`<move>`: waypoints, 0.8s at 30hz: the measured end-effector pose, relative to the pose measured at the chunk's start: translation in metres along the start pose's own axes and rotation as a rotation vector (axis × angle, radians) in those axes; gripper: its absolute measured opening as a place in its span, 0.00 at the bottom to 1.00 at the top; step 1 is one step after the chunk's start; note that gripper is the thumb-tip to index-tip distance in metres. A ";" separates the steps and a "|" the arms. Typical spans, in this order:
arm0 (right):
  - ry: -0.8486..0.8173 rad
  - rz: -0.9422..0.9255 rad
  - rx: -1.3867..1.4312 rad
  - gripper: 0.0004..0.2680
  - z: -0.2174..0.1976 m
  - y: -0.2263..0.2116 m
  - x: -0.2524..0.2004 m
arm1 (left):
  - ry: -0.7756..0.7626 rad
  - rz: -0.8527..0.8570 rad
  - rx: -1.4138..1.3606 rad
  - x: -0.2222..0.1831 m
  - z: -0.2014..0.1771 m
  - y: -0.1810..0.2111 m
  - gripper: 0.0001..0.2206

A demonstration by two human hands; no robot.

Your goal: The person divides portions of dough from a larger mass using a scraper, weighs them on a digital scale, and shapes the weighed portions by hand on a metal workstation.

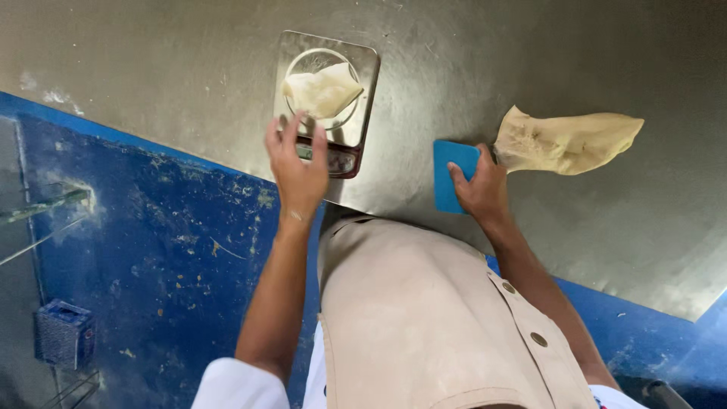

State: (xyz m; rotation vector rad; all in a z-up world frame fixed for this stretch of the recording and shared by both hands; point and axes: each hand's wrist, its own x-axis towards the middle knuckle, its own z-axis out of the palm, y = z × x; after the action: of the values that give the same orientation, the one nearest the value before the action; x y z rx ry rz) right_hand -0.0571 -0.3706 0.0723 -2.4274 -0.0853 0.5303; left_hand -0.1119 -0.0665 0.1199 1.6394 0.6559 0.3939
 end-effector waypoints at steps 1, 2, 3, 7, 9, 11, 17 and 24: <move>0.006 0.005 -0.003 0.13 -0.006 0.002 -0.007 | 0.098 0.354 0.443 -0.016 -0.003 0.012 0.14; 0.035 0.007 0.014 0.13 -0.012 0.004 -0.015 | 0.202 0.709 0.886 -0.027 -0.003 0.021 0.11; 0.070 0.015 0.022 0.13 -0.023 0.008 -0.023 | 0.193 0.708 0.867 -0.032 0.006 0.023 0.11; 0.313 -0.134 -0.033 0.14 -0.065 0.024 -0.046 | -0.465 0.066 0.207 -0.053 0.065 -0.002 0.08; 0.270 -0.020 -0.146 0.14 -0.084 0.034 -0.044 | -0.739 0.005 0.123 -0.060 0.101 -0.023 0.10; 0.220 0.019 -0.247 0.15 -0.080 0.046 -0.026 | -0.876 -0.078 0.216 -0.067 0.148 -0.045 0.14; 0.251 -0.098 -0.271 0.16 -0.039 0.090 0.018 | -0.642 0.113 0.325 -0.083 0.249 -0.089 0.25; 0.345 -0.066 -0.177 0.18 0.009 0.114 0.022 | -0.504 0.042 0.397 -0.051 0.257 -0.094 0.15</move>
State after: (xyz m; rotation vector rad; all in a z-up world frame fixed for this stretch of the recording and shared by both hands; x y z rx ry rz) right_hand -0.0487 -0.4510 -0.0112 -2.6411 -0.0672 0.0718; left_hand -0.0166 -0.2921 -0.0123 2.0305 0.3271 -0.1367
